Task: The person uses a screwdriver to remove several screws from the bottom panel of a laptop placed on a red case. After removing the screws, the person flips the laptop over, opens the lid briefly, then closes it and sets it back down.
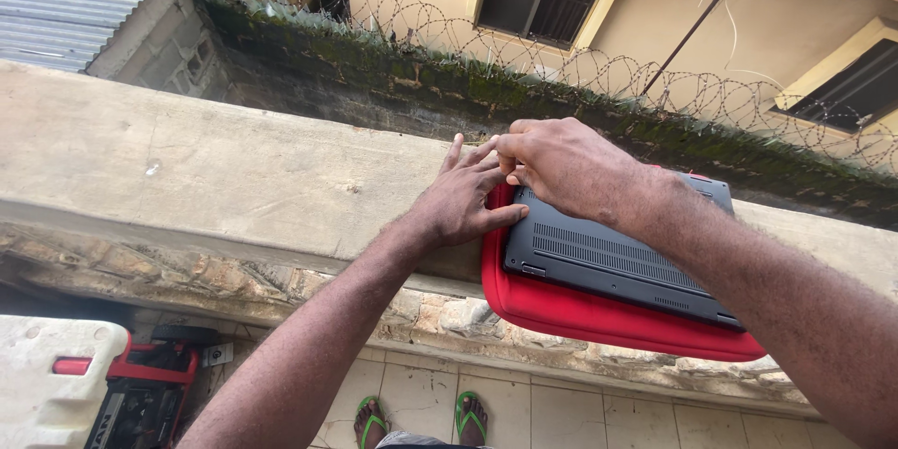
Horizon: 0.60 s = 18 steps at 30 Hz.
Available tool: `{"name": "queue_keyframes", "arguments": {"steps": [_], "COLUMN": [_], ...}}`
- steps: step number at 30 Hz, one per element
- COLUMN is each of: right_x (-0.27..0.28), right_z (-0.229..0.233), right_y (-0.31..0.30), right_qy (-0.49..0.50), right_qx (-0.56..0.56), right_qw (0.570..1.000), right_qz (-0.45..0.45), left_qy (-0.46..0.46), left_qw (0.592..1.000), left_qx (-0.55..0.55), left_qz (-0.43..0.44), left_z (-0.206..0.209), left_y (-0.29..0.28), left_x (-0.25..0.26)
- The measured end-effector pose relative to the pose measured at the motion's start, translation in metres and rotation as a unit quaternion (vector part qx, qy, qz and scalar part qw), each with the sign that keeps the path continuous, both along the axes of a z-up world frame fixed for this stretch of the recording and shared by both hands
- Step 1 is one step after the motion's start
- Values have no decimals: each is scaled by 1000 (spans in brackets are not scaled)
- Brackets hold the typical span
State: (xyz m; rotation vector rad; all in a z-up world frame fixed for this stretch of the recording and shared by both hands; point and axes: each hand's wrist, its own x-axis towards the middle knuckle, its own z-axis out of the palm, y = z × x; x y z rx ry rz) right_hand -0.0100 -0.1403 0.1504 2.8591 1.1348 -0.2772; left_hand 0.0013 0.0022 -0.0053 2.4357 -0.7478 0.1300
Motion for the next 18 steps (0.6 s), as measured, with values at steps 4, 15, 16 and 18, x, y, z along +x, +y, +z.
{"name": "queue_keyframes", "arguments": {"steps": [4, 15, 16, 18], "right_x": [3, -1, -1, 2], "right_z": [-1, 9, 9, 13], "right_y": [4, 6, 6, 3], "right_qy": [12, 18, 25, 36], "right_qx": [-7, -30, -38, -56], "right_qw": [999, 997, 995, 992], "right_qz": [-41, -75, -83, -103], "left_qy": [-5, 3, 15, 18], "left_qw": [1000, 1000, 1000, 1000], "left_qx": [-6, 0, 6, 2], "left_qz": [3, 6, 9, 4], "left_z": [-2, 4, 4, 7], "left_y": [1, -1, 0, -1], "left_x": [-1, -3, -4, -4]}}
